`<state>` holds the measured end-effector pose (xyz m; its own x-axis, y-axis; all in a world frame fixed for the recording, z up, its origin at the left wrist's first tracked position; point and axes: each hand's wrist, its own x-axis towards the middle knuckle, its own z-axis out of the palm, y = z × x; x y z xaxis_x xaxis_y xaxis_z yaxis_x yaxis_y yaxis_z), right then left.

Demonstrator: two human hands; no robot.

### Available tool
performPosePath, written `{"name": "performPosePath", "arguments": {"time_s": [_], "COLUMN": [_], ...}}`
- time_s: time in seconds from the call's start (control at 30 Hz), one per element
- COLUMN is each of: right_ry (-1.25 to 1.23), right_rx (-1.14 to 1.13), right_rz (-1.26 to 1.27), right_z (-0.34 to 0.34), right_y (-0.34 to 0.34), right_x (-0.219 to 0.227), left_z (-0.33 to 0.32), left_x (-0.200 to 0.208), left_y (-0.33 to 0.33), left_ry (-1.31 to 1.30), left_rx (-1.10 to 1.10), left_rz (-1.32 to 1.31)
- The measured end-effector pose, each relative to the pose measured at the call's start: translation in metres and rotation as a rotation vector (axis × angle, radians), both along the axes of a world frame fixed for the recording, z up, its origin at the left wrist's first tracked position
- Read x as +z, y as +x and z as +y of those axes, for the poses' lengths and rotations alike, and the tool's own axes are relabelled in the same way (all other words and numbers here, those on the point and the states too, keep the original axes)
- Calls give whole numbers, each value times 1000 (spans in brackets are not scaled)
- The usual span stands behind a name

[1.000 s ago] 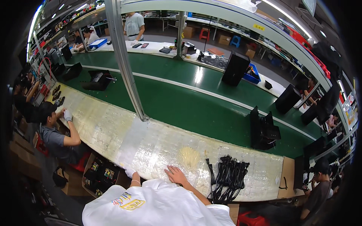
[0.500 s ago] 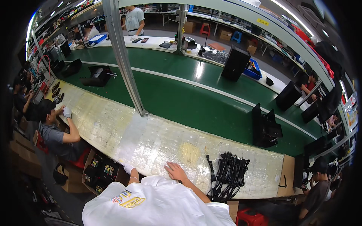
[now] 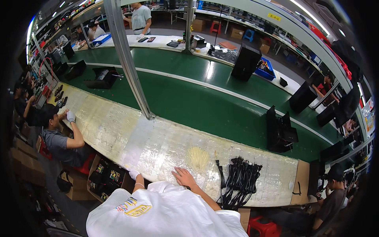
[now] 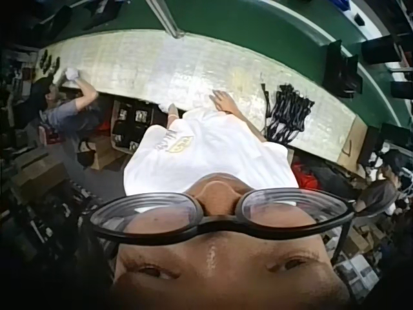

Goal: Assembling an electronic component by placing a circuit board into a plastic housing and connecting internal wires.

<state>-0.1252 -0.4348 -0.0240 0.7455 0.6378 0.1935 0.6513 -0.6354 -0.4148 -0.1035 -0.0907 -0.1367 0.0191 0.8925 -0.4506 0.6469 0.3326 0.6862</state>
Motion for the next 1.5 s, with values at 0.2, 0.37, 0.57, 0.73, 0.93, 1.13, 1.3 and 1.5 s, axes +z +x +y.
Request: {"name": "performPosePath", "arguments": {"time_s": [0.2,0.37,0.57,0.73,0.93,1.13,1.3,1.5], "right_ry": [-7,-34,5,7,-3,10,48,580], "right_rx": [-5,-3,-13,36,4,2,-16,-296], "right_rz": [34,39,24,55,69,74,30,80], "right_z": [-2,-1,-4,3,-2,-1,0,-38], "right_y": [-1,-2,1,1,-1,0,6,82], "right_x": [-1,4,-2,10,-2,-1,4,219], "left_z": [5,15,6,29,6,12,20,6], "left_x": [-2,-22,-13,-34,-3,-15,-37,-22], "left_y": [0,-1,3,-10,-1,0,0,5], "left_ry": [-37,27,-14,63,-25,0,97,19], "left_rx": [-2,14,0,-2,-11,-27,-76,-41], "left_rz": [-30,23,-18,-6,-23,-30,-29,-26]}}
